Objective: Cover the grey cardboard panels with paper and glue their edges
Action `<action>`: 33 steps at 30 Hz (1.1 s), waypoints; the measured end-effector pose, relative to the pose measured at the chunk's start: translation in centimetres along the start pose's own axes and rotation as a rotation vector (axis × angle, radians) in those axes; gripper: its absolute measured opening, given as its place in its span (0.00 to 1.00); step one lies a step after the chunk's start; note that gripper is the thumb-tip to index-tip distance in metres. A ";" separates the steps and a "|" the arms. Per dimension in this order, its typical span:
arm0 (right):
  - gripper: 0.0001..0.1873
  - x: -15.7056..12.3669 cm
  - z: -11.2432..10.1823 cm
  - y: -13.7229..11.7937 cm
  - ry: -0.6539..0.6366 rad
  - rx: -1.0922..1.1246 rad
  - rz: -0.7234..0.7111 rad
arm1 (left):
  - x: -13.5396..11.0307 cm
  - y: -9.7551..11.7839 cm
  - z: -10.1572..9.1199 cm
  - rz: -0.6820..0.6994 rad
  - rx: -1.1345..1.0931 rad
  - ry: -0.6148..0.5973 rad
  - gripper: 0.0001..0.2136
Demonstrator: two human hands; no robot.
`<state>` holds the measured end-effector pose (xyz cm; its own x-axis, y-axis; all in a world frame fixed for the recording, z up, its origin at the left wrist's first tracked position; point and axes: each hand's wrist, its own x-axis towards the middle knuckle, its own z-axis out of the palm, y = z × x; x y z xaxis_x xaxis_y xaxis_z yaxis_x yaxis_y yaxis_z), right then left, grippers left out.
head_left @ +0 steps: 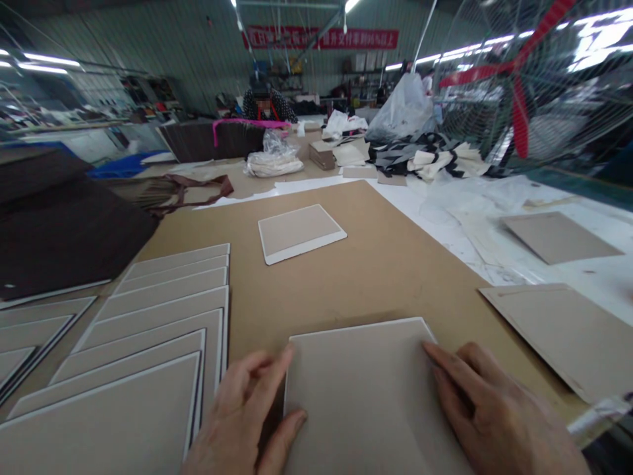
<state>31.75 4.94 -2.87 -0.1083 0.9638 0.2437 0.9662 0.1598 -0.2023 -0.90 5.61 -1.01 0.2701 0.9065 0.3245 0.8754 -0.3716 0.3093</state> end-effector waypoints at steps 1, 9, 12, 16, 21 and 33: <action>0.20 0.1 -0.1 -0.4 0.014 -0.049 -0.048 | 0.1 0.0 0.2 0.089 0.039 0.007 0.21; 0.30 2.0 -1.4 -2.1 -0.191 -0.067 -0.528 | -0.2 2.7 1.3 0.532 0.198 -0.191 0.20; 0.26 2.0 -1.8 -0.5 -0.204 -0.121 -0.401 | -0.4 3.3 0.4 0.608 0.244 -0.195 0.26; 0.20 3.8 -1.6 2.0 -0.167 0.022 -0.105 | -0.8 3.7 0.0 0.558 0.234 -0.218 0.30; 0.22 7.2 -0.3 3.1 -0.215 0.372 -0.047 | -1.4 4.2 0.1 0.411 0.152 -0.244 0.28; 0.18 7.3 -1.5 2.1 -0.041 0.525 -0.039 | -1.8 4.2 0.5 0.304 0.035 -0.281 0.27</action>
<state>33.31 12.01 -0.11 -0.1614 0.9607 0.2257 0.7148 0.2715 -0.6445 2.47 2.55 -0.80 0.6128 0.7780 0.1381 0.7510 -0.6278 0.2046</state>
